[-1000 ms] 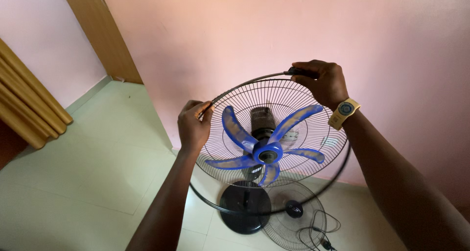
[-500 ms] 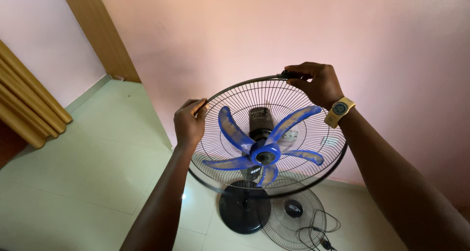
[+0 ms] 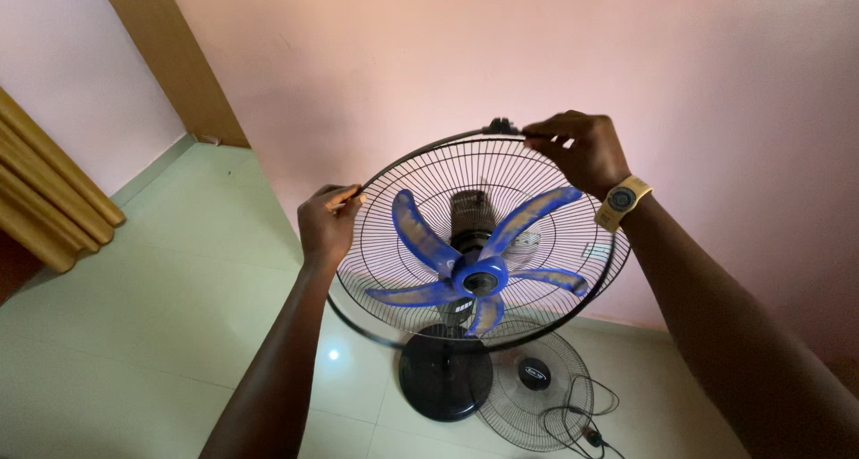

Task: The person unplugs a standing electric fan, removes the front grille, and then reattaches it. They handle the fan's power cord and grille by hand, then briefly dip a cloth into a bowl of soapy water.

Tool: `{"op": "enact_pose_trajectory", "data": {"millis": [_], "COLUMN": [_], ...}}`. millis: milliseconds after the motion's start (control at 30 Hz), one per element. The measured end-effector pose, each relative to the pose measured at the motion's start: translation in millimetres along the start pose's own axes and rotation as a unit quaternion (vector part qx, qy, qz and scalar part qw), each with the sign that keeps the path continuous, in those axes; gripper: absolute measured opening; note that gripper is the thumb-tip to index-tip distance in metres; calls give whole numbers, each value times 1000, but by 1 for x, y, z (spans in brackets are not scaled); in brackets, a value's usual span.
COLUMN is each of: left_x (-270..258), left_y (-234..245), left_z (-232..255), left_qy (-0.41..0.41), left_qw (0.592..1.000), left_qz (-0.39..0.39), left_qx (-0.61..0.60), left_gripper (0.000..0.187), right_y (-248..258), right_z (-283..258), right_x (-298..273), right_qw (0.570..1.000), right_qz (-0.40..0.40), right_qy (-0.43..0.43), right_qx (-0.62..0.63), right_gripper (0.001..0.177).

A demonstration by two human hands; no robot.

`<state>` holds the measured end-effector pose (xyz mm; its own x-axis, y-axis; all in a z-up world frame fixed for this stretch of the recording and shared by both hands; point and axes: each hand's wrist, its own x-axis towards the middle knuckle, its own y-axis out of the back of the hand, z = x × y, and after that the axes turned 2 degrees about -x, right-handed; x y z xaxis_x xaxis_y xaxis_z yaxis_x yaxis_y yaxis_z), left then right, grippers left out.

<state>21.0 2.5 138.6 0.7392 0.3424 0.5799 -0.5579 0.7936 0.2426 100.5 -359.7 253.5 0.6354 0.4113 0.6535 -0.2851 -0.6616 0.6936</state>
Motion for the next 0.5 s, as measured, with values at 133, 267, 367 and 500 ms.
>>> {"op": "enact_pose_trajectory", "data": {"millis": [133,267,367,500], "left_x": [7,6,5,7], "left_y": [1,8,4,6], "left_z": [1,-2,-11,-23], "left_qy": [-14,-14,-7,11], "left_qw": [1000,1000,1000,999], "left_qz": [-17,-19,-20,-30], "left_qx": [19,-4,10,0], "left_gripper": [20,21,23,25], "right_y": [7,14,13,13], "right_z": [5,5,12,24], "right_x": [7,3,-4,-10], "right_qw": [998,998,997,997], "right_qz": [-1,-31,-39,-41], "right_qy": [60,56,55,49], "right_qx": [-23,-24,-33,-46], "right_gripper": [17,20,26,25]}}
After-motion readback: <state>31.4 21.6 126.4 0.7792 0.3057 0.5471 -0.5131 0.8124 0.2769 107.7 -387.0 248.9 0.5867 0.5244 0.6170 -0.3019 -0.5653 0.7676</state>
